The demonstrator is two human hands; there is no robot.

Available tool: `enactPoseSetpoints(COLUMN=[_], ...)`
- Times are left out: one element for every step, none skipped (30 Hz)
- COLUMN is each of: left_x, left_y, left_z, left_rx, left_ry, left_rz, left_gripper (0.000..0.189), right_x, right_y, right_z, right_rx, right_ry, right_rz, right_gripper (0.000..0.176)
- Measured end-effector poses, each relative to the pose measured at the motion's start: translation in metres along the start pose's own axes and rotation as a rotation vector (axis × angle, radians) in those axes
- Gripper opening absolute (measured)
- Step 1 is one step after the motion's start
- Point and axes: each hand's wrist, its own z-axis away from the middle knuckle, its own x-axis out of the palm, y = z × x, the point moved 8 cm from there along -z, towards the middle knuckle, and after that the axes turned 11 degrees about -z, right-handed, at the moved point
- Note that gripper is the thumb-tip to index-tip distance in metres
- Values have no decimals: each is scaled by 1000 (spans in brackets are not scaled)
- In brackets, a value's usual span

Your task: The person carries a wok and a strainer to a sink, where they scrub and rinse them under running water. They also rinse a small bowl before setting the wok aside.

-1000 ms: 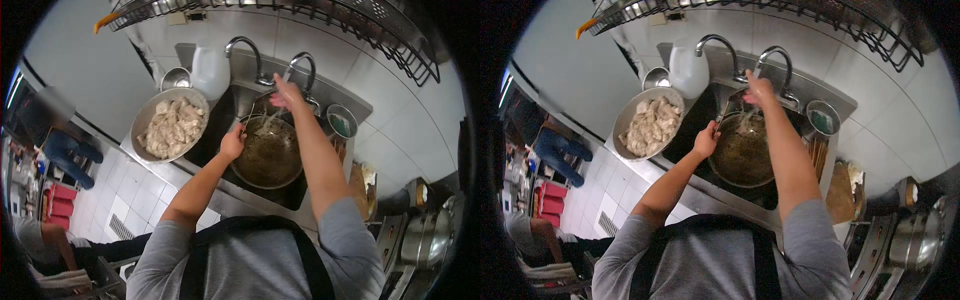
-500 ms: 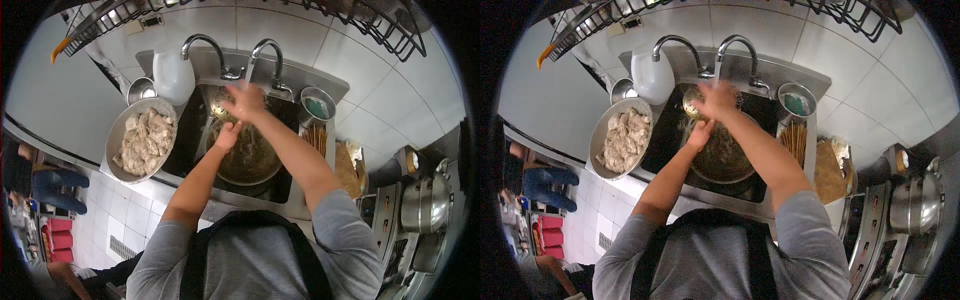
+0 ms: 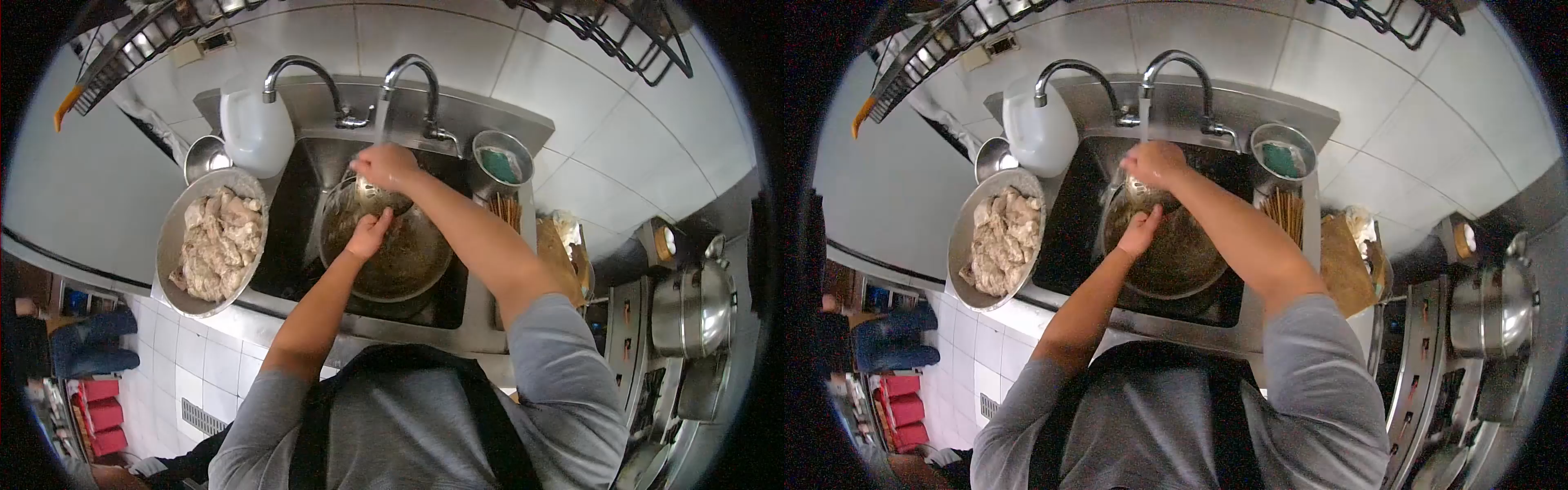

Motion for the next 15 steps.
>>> enactPoseSetpoints(left_x=[2, 0, -2, -4, -5, -8, -10, -10, -3, 4, 11, 10, 17, 26, 32], left_y=[-3, -11, -15, -19, -17, -12, -7, 5, 11, 17, 26, 50, 47, 39, 34], left_z=[-3, -6, -7, -8, -11, -13, -14, -14, -14, -10, -5, 11, 10, 9, 12], left_rx=[3, -43, -90, -138, -143, -149, -157, -68, -45, -23, 1, 27, 76, 121, 165], left_ry=[-22, 5, 34, 63, 51, 41, 34, 53, 21, -8, -35, 5, -44, -94, -144], left_rz=[-22, -7, 8, 25, 122, 220, 320, 396, 413, 432, 449, 549, 542, 534, 524], left_gripper=[53, 51, 50, 48, 47, 46, 46, 42, 38, 36, 34, 25, 23, 22, 20], right_x=[-7, -18, -40, -64, -99, -97, -107, -122, -112, -98, -90, -73, -69, -67, -65], right_y=[9, 28, 47, 72, 80, 138, 171, 189, 207, 228, 255, 288, 307, 315, 321], right_z=[-7, -14, -16, -15, -3, -24, -13, 18, 35, 49, 48, 44, 43, 41, 37], right_rx=[25, 54, 51, 21, -60, -16, 173, 410, 439, 465, 493, 516, 538, 537, 536], right_ry=[48, -14, 94, 214, 354, 188, -54, -100, -263, -427, -298, -167, -40, -98, -154], right_rz=[36, -23, -3, -202, -66, 378, 518, 377, 452, 526, 510, 490, 466, 462, 456], right_gripper=[35, 33, 25, 18, 16, 21, 25, 29, 31, 37, 39, 42, 45, 47, 49])
